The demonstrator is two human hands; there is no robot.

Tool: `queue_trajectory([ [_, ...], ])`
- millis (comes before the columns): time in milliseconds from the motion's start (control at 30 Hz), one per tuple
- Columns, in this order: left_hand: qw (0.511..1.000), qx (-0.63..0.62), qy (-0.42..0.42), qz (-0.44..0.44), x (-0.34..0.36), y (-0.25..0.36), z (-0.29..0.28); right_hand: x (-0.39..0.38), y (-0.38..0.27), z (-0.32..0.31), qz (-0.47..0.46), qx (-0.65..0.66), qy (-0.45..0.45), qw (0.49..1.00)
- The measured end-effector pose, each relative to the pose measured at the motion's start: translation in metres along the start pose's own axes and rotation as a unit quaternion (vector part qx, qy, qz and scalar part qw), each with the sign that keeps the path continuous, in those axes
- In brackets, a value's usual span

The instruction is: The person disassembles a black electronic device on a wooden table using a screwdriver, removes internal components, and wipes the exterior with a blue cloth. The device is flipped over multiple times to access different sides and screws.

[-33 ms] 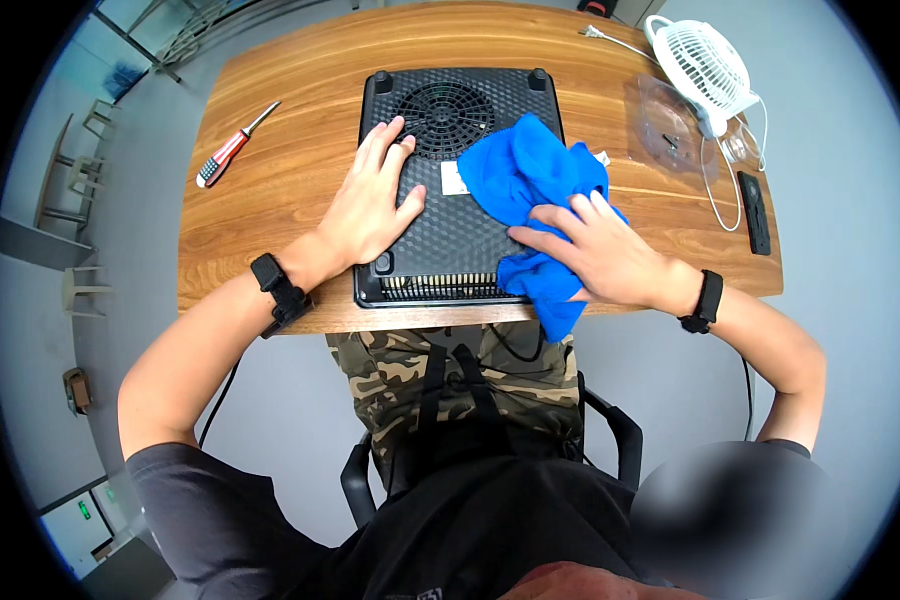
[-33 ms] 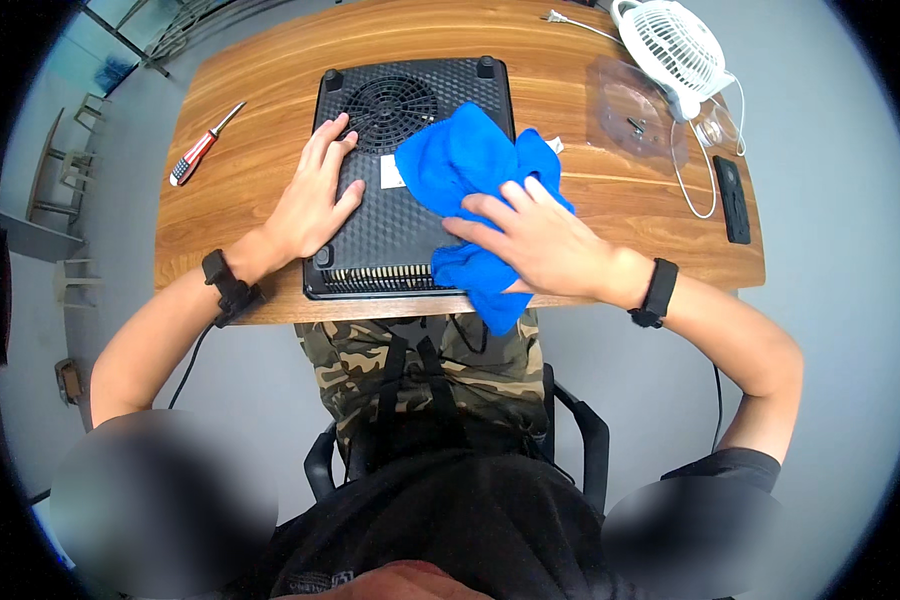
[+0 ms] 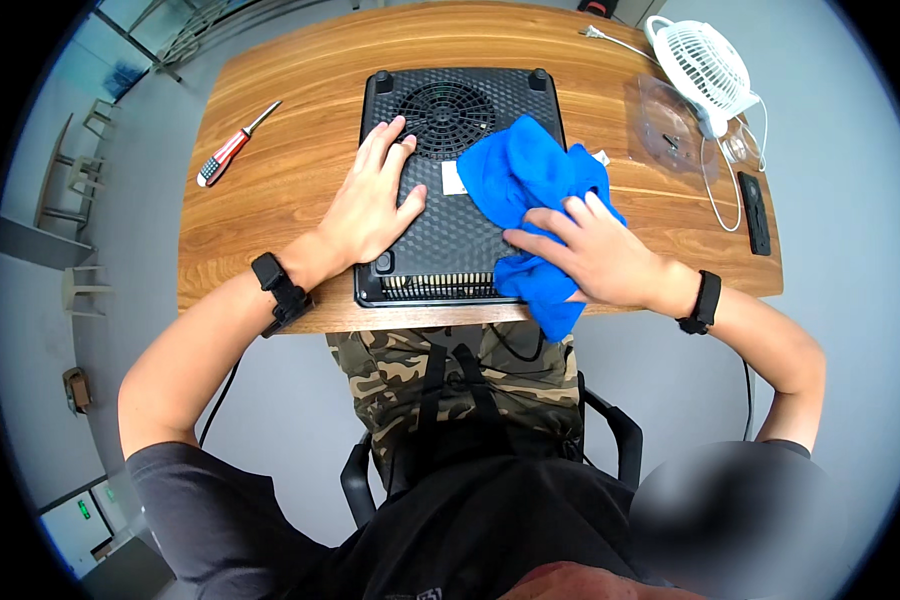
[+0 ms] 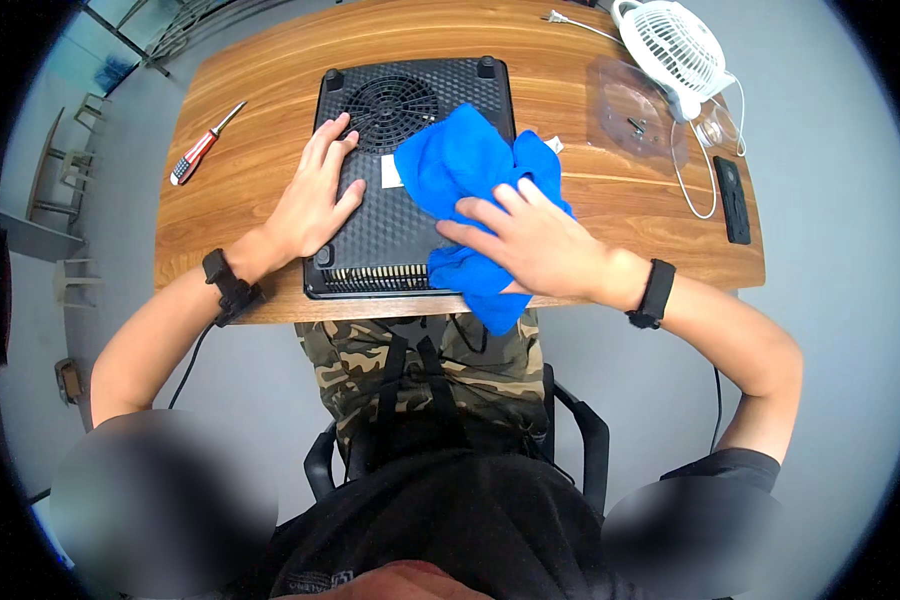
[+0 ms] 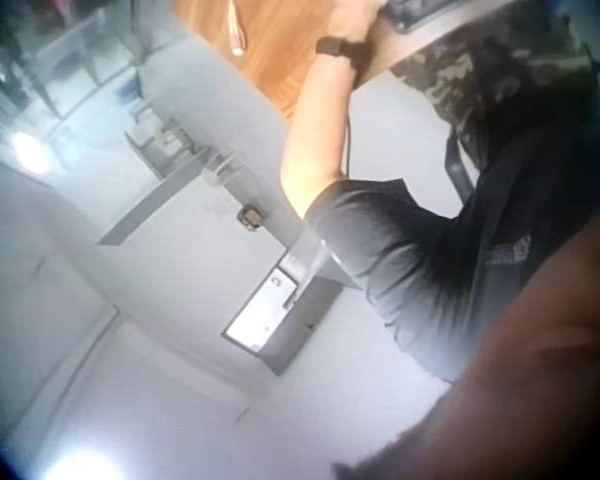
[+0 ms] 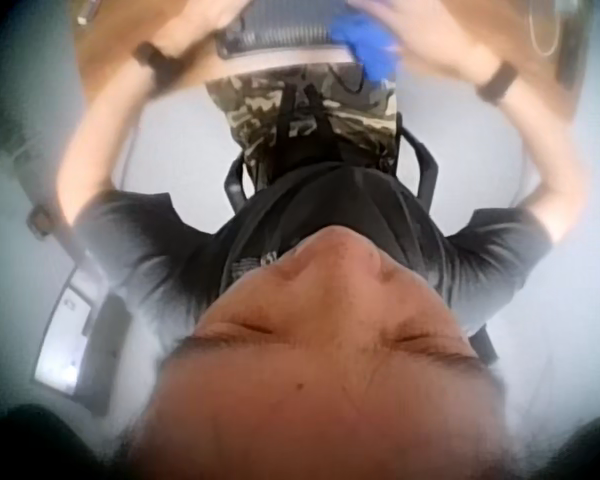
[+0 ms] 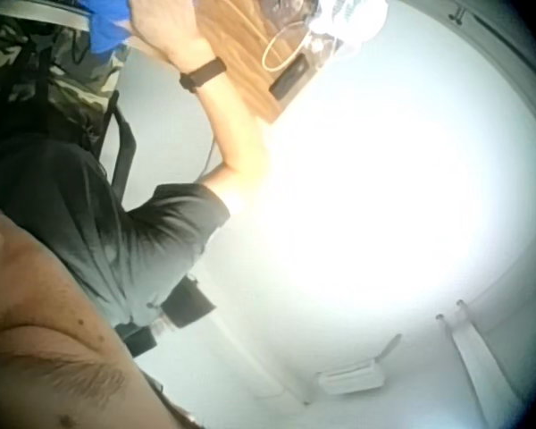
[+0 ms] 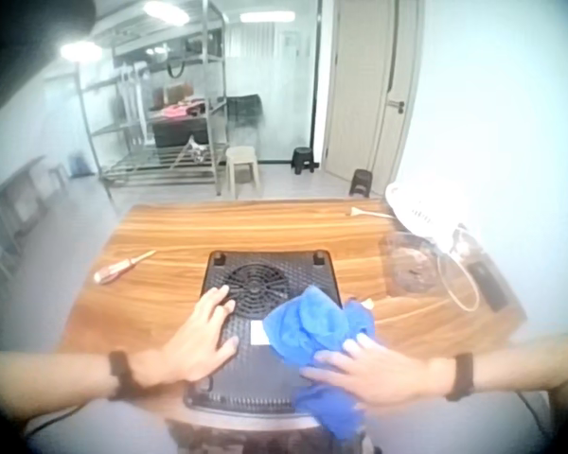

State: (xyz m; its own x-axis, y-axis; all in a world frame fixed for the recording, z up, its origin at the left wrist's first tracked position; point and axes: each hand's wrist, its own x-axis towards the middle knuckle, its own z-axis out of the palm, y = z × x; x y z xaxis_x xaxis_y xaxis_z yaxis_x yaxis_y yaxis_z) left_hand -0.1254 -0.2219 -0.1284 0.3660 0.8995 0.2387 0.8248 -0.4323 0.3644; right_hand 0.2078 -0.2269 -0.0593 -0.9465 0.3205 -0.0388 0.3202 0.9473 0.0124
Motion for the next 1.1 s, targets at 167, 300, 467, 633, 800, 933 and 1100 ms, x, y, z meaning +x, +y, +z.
queue_trajectory([
  [167, 1.000, -0.002, 0.004, 0.002, 0.001, 0.000, 0.003, 0.027, -0.023, -0.003, -0.040, -0.133, -0.027, 0.990],
  [300, 1.000, -0.009, 0.019, 0.006, 0.000, -0.002, 0.006, 0.033, -0.026, -0.001, -0.059, -0.163, -0.030, 0.984],
  [467, 1.000, -0.020, 0.024, 0.002, 0.000, -0.001, 0.006, 0.044, -0.038, 0.009, -0.109, -0.205, 0.069, 0.970],
  [633, 1.000, -0.017, 0.020, 0.011, -0.001, -0.005, 0.006, 0.085, -0.054, 0.017, -0.115, -0.195, 0.087, 0.970],
  [800, 1.000, -0.004, 0.004, 0.011, -0.004, -0.009, 0.005, 0.100, -0.056, 0.013, -0.102, -0.150, 0.052, 0.982],
  [933, 0.999, -0.013, 0.032, 0.012, -0.004, -0.010, 0.008, 0.085, -0.059, -0.008, -0.036, -0.161, -0.007, 0.986],
  [1100, 0.998, -0.029, 0.046, 0.005, -0.004, -0.004, 0.008, 0.060, -0.059, -0.008, 0.059, -0.128, -0.048, 0.989],
])
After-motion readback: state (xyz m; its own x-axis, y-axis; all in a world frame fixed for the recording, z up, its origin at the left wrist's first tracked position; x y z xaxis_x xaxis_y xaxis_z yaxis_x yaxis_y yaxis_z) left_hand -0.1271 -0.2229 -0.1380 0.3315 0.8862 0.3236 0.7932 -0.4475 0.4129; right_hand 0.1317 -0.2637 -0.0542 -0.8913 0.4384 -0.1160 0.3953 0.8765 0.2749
